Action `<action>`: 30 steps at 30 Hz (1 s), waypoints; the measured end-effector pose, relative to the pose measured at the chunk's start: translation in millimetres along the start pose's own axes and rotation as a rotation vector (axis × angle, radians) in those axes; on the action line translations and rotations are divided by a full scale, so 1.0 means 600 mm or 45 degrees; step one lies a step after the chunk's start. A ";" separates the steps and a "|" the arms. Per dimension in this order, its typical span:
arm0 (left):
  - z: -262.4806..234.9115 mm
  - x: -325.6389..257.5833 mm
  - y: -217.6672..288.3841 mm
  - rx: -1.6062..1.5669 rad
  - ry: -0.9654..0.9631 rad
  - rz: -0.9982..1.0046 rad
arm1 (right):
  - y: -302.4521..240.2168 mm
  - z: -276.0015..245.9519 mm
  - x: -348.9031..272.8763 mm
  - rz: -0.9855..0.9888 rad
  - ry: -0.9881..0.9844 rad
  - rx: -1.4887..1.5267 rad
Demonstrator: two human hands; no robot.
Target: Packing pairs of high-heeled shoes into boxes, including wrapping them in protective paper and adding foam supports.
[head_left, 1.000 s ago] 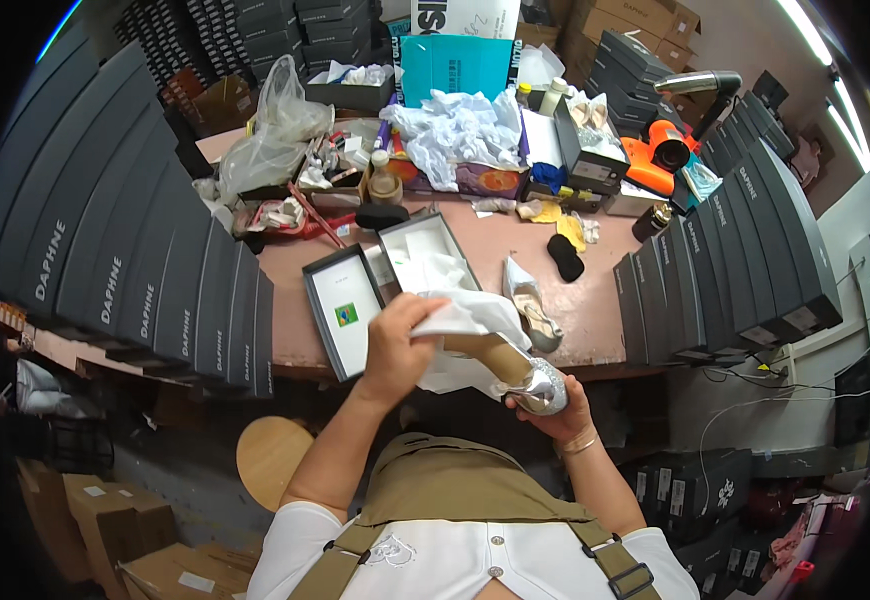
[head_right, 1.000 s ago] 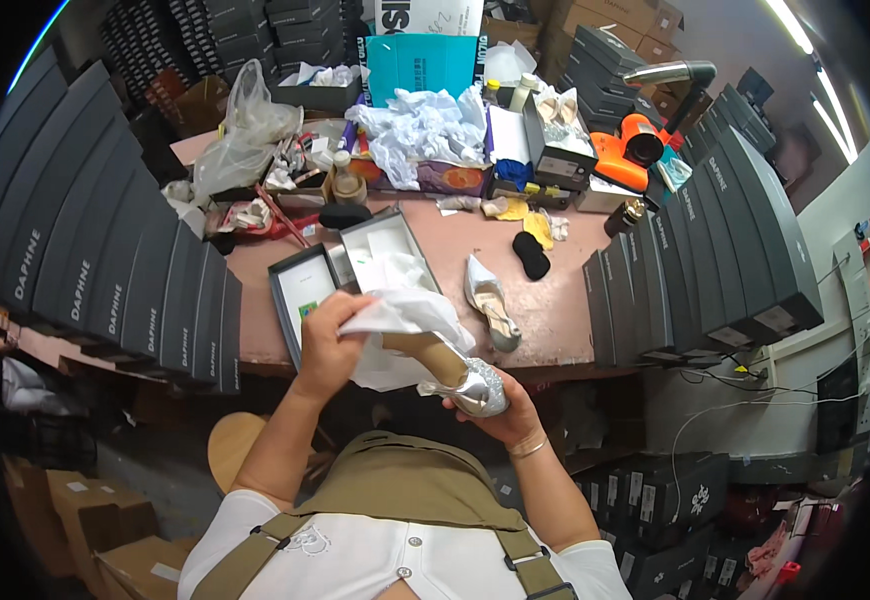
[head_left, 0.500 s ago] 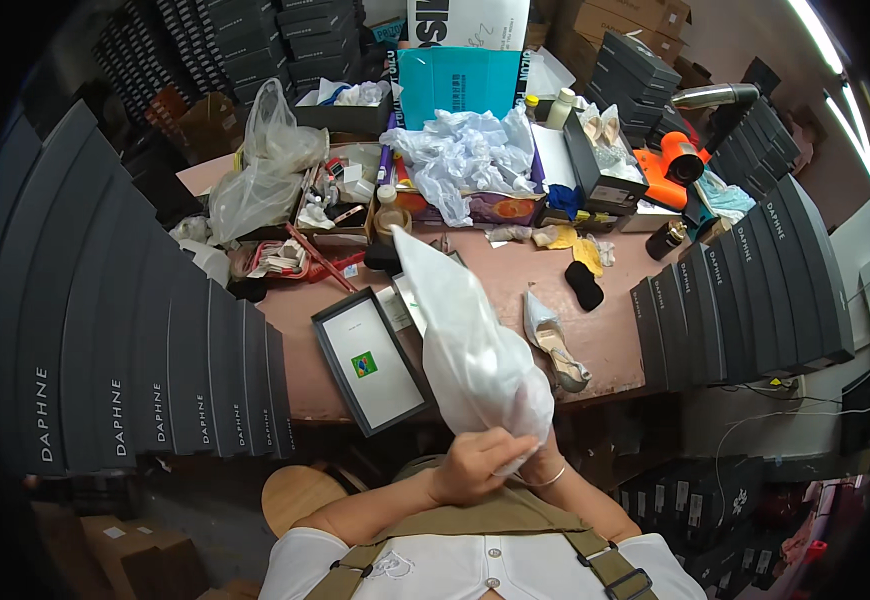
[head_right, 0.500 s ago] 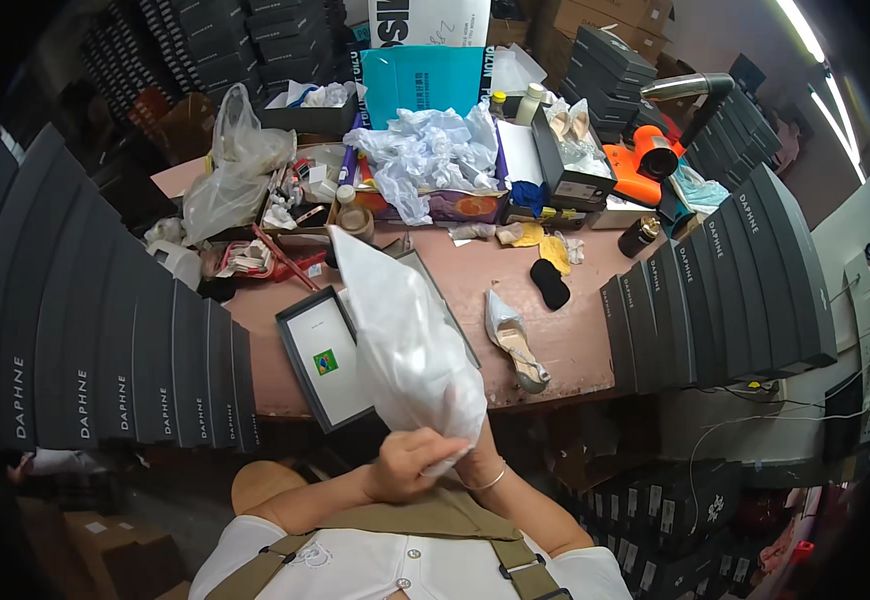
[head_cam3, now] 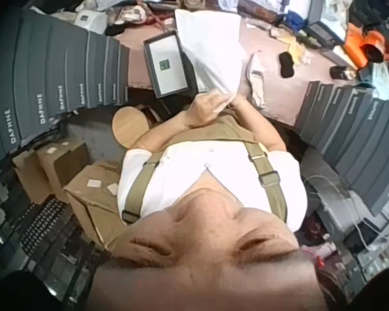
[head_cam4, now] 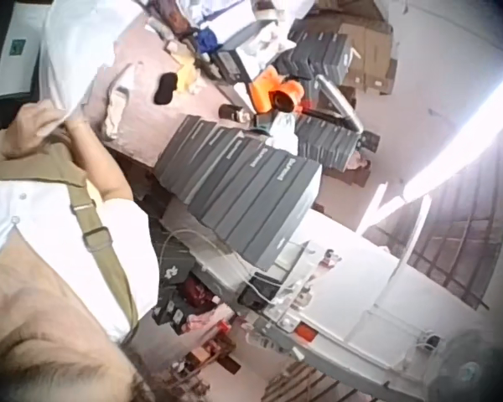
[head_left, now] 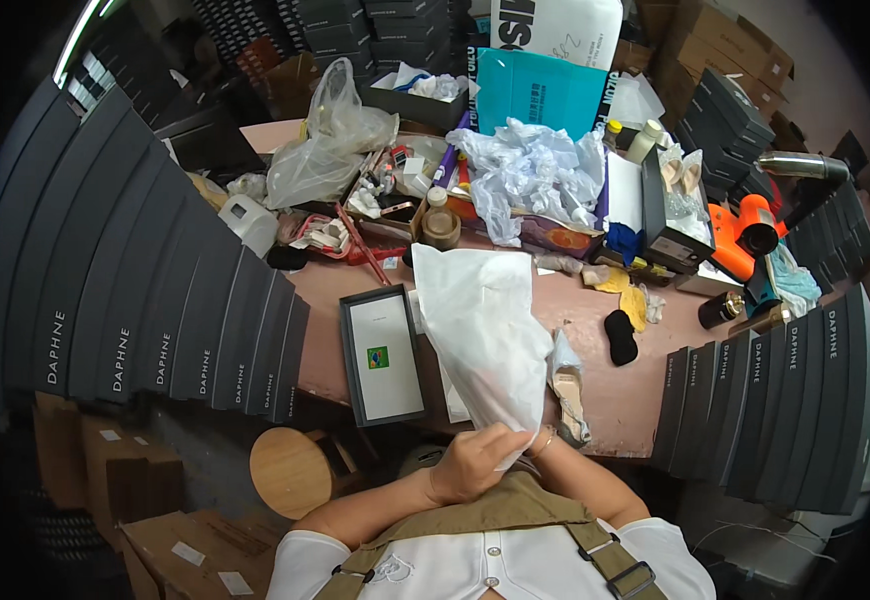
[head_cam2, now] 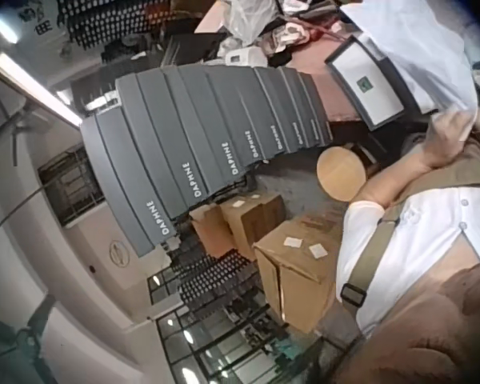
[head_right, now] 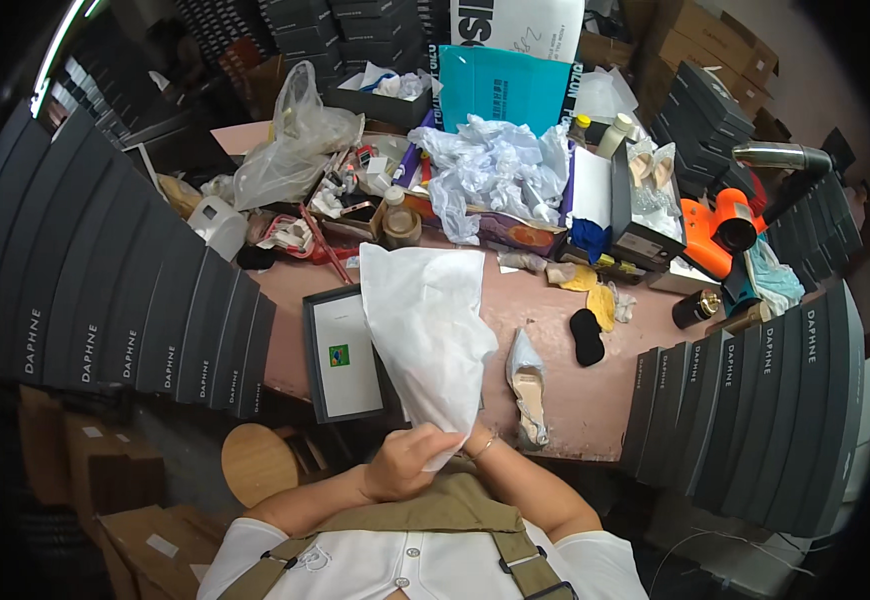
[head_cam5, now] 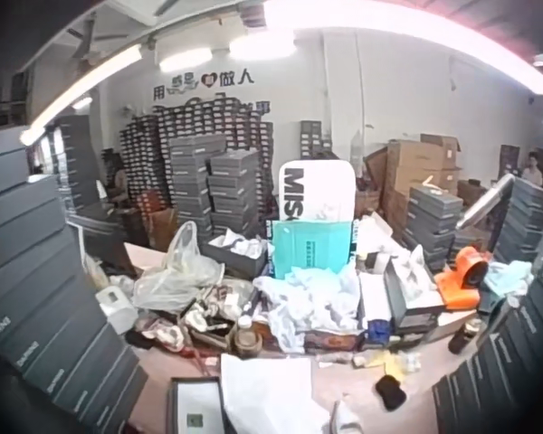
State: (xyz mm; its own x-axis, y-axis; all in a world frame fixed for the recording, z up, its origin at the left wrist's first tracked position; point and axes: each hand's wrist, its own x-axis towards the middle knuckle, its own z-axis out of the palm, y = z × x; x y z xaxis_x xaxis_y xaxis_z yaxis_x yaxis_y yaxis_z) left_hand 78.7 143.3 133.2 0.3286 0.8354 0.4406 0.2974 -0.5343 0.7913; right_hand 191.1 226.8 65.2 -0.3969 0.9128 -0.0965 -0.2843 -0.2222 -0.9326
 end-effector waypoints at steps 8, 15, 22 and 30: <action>-0.106 -0.075 0.010 0.016 -0.115 -0.560 | 0.050 -0.003 0.011 -0.509 -0.260 -1.017; -0.107 -0.101 -0.143 -1.913 0.768 -1.113 | 0.004 0.084 0.044 -0.793 -0.405 -1.268; -0.138 -0.073 -0.225 -1.726 1.297 -1.167 | -0.015 0.073 0.009 -0.521 -0.355 -1.714; -0.026 0.035 -0.221 -0.636 1.014 -0.754 | -0.005 0.018 -0.025 0.604 0.119 0.731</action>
State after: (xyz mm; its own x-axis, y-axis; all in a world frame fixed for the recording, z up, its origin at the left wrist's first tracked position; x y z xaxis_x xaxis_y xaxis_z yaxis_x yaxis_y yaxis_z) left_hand 32.1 233.5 44.3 -0.4689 0.8813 -0.0588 -0.2368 -0.0613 0.9696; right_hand 188.3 209.7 73.2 -0.5218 0.6942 -0.4958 -0.5219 -0.7195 -0.4583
